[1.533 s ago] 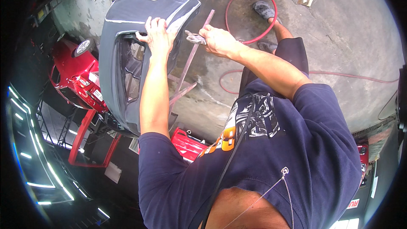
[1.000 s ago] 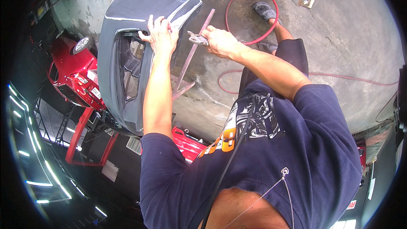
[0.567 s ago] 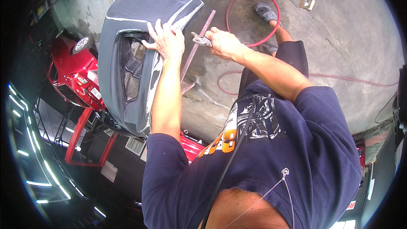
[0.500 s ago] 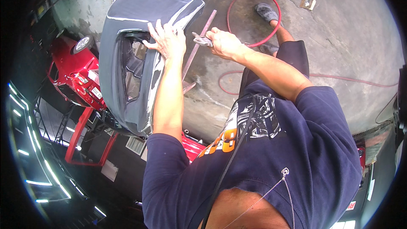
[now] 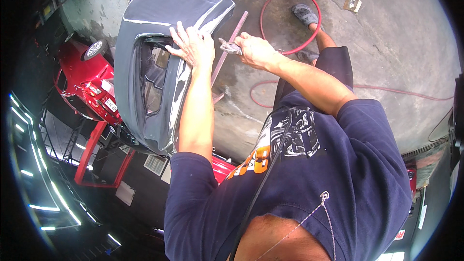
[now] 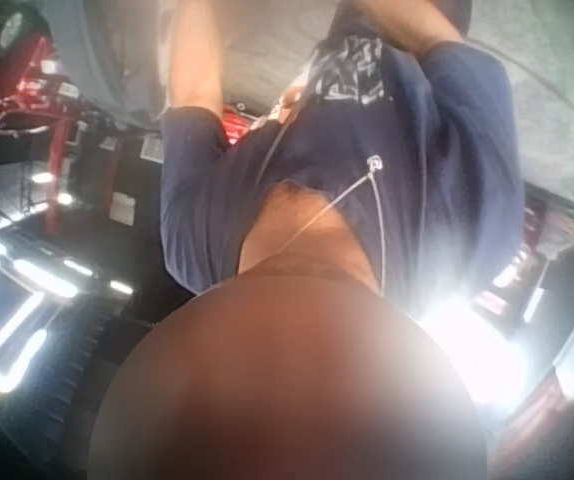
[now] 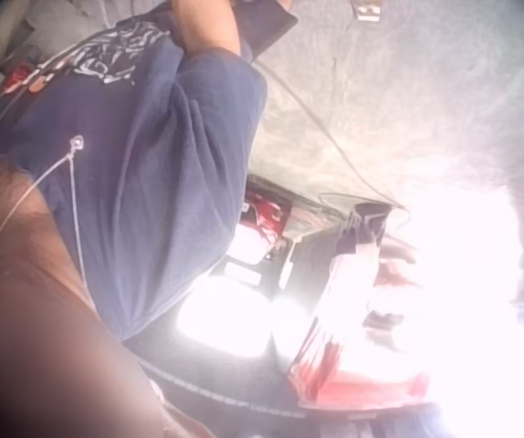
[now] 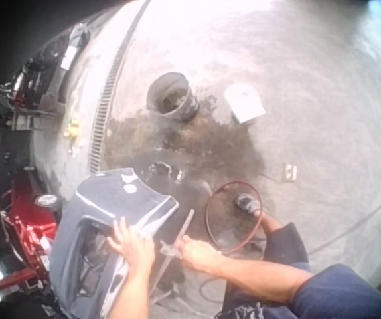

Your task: The person wipes a detached car bumper with a cloth, then uses a spray gun to apply a liquid coating to the bumper surface. The person moves around the bumper, spraying different sections and occasionally touching the surface.

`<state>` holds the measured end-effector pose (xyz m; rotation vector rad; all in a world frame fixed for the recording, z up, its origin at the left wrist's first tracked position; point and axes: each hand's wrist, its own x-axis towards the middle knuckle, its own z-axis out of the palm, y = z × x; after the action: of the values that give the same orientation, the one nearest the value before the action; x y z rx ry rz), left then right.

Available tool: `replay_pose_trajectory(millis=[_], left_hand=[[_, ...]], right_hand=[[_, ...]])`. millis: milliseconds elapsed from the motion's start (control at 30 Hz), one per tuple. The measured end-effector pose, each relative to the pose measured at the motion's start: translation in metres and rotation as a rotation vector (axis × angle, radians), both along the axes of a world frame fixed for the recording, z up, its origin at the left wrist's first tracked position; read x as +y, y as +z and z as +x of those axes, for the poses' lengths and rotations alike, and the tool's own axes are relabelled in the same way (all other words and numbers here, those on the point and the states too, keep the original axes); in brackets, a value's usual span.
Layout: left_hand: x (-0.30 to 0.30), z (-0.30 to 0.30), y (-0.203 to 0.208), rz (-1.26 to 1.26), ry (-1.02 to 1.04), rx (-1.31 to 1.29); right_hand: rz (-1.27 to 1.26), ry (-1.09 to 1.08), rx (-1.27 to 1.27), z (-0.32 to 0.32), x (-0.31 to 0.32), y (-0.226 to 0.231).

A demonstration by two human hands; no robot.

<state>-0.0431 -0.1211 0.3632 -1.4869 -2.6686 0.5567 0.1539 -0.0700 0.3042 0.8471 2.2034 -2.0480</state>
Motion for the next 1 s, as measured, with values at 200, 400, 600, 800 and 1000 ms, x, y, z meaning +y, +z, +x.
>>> replay_pose_trajectory(millis=[200,400,600,800,1000], left_hand=[[-0.005,-0.001,0.003,0.011,0.0,-0.036],[-0.043,0.013,0.033,0.01,-0.053,-0.094],[-0.051,0.018,0.043,-0.423,-0.208,0.063],[-0.013,0.006,0.025,-0.667,-0.331,0.149],[-0.02,0.011,0.043,-0.661,-0.385,0.18]], right_hand=[[0.003,-0.006,-0.006,0.002,0.0,0.001],[-0.019,0.0,-0.003,0.005,0.0,0.002],[-0.015,0.012,0.031,-0.004,-0.011,0.002],[0.043,-0.041,0.09,-0.005,-0.016,0.005],[0.021,-0.084,-0.006,-0.003,-0.009,0.004]])
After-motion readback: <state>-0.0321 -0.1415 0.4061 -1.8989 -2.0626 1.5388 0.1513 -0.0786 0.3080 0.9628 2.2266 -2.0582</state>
